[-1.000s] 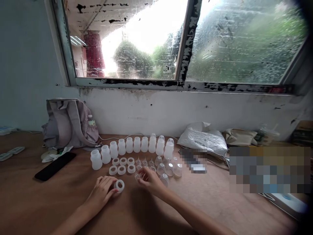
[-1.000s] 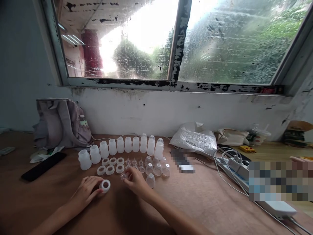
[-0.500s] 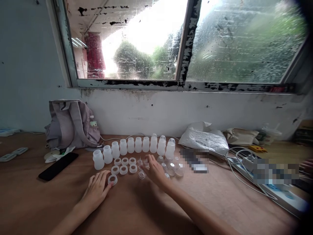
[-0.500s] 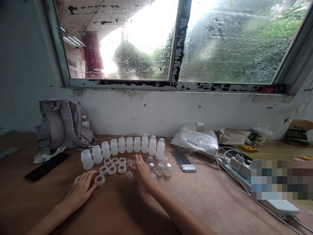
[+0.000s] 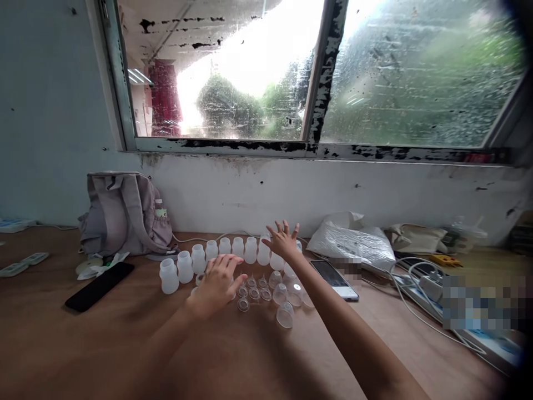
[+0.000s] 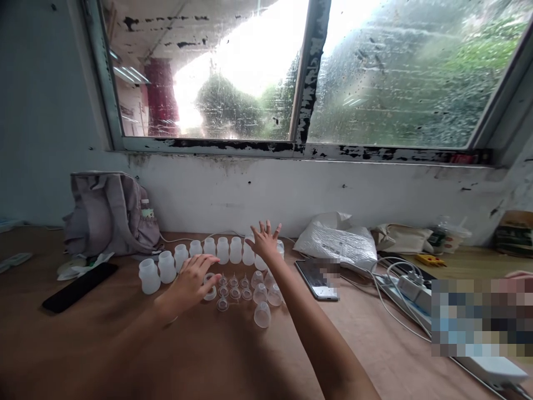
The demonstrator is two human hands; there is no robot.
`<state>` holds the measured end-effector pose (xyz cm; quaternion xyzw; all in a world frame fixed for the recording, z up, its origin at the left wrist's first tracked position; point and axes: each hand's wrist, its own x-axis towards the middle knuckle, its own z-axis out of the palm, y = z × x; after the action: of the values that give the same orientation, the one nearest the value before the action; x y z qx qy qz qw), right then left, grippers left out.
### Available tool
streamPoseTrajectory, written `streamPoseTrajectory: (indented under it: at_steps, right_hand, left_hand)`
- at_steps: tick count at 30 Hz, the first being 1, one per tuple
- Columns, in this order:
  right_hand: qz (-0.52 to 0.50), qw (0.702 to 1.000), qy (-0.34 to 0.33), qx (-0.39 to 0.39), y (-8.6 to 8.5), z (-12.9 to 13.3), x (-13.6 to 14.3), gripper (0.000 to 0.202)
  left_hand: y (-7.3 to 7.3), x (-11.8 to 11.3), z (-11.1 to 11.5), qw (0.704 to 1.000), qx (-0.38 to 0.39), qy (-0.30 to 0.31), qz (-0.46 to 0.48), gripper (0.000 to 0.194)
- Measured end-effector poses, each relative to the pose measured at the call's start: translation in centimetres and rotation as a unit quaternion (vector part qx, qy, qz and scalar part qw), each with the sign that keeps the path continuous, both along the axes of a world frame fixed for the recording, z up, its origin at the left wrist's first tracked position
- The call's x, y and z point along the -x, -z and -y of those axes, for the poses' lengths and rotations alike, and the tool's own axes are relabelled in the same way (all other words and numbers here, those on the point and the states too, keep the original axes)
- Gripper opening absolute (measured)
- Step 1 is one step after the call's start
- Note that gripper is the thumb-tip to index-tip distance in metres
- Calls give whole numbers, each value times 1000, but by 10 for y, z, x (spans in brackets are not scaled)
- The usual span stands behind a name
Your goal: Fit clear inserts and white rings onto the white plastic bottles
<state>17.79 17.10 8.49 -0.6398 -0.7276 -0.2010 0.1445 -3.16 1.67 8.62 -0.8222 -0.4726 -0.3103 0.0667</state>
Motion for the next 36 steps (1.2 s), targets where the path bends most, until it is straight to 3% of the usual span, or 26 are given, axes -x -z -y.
streamPoseTrajectory:
  at_steps: [4, 9, 11, 13, 15, 17, 20, 23, 30, 33, 36]
  right_hand:
    - [-37, 997, -59, -32, 3, 12, 6, 25]
    - [-209, 968, -130, -49, -10, 47, -3, 21]
    - [-324, 926, -193, -17, -18, 64, -8, 26]
    - [-426, 856, -285, 67, -26, 81, -8, 29]
    - [-488, 785, -352, 151, -32, 95, -3, 30]
    - [-524, 738, -380, 191, -36, 106, 6, 31]
    - [-555, 712, -375, 209, -36, 114, 18, 29]
    - [-591, 687, -349, 238, -36, 114, 19, 28]
    - [-653, 616, -349, 270, -41, 115, 11, 24]
    - [-665, 580, -378, 279, -43, 117, 11, 20]
    - [-673, 551, -398, 293, -42, 118, 12, 23]
  left_hand:
    - [-13, -15, -13, 999, -11, 9, 47, 25]
    - [-7, -25, -19, 993, -49, 3, 111, 37]
    - [-3, -29, -18, 991, -56, 1, 123, 45]
    - [0, -33, -16, 990, -39, 1, 136, 56]
    - [5, -39, -13, 987, 14, 4, 162, 64]
    - [9, -46, -10, 973, 94, 16, 211, 64]
    - [14, -53, -5, 925, 214, 64, 307, 51]
    - [12, -57, -4, 856, 315, 134, 387, 37]
    - [-13, -47, 4, 718, 500, 212, 436, 16]
    - [-18, -40, 12, 640, 563, 247, 461, 18]
    - [-11, -36, 10, 572, 600, 297, 474, 30]
